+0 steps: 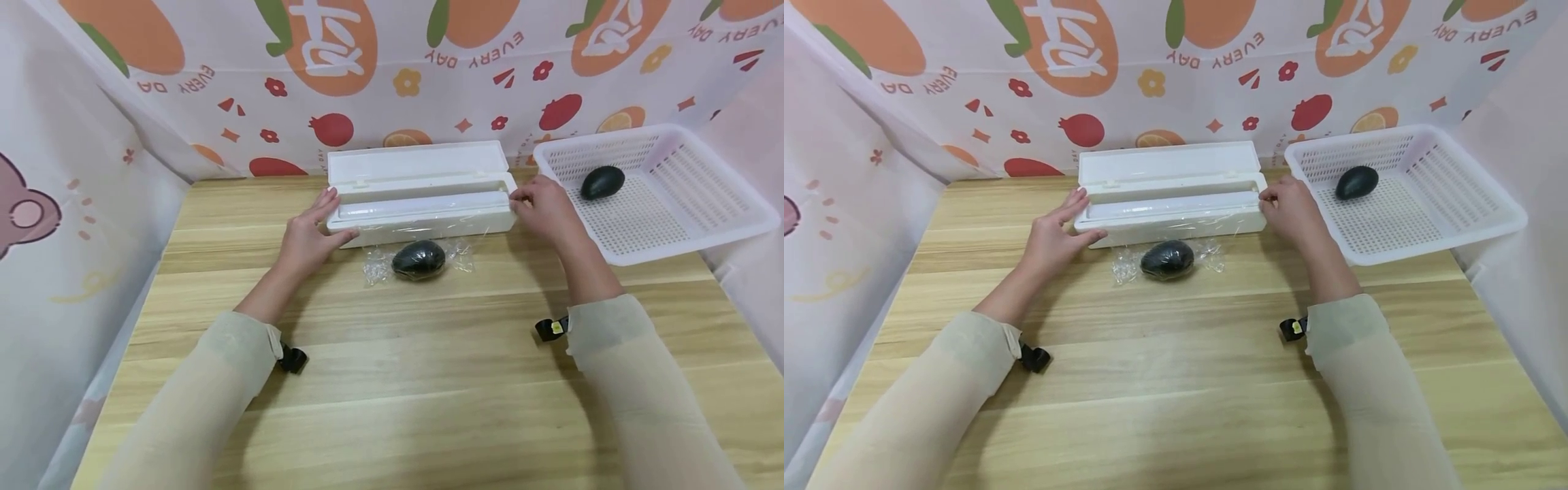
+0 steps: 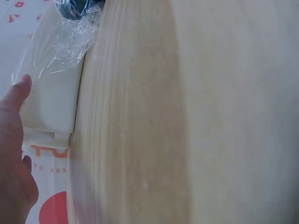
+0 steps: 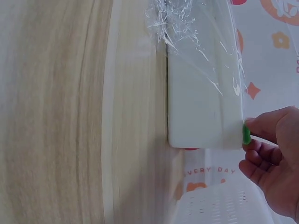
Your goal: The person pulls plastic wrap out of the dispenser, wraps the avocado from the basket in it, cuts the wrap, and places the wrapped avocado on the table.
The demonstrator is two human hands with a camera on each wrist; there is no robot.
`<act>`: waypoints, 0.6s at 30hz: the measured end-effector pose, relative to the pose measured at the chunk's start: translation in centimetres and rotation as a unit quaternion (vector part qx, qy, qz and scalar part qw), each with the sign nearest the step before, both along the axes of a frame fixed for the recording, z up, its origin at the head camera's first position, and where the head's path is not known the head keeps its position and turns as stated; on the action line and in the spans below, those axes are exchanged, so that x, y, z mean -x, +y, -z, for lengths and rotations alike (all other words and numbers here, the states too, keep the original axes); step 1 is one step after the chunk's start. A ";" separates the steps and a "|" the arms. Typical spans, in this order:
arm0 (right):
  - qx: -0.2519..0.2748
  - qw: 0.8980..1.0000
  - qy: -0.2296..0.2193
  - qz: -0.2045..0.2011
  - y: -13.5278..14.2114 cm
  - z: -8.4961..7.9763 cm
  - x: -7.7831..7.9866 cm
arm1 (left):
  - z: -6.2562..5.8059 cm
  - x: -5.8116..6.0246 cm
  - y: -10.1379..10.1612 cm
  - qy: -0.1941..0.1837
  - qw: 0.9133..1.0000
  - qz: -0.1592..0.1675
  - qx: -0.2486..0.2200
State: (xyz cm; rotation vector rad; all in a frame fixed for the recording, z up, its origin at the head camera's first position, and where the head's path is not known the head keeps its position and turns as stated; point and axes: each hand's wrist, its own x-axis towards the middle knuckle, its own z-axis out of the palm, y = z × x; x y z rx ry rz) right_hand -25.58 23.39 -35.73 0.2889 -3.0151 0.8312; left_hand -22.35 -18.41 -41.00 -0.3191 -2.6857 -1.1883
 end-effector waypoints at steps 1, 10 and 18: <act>0.000 1.000 0.006 0.000 -0.1 0.0 -0.1 | -0.1 0.0 0.0 -0.002 1.000 0.001 0.003; -0.035 0.983 0.127 -0.124 -3.3 0.7 -0.7 | -0.5 -0.4 -0.3 -0.016 1.000 0.002 0.025; -0.059 0.961 0.199 -0.184 -5.5 1.3 -0.8 | -1.0 -0.4 0.0 -0.004 1.000 0.012 0.027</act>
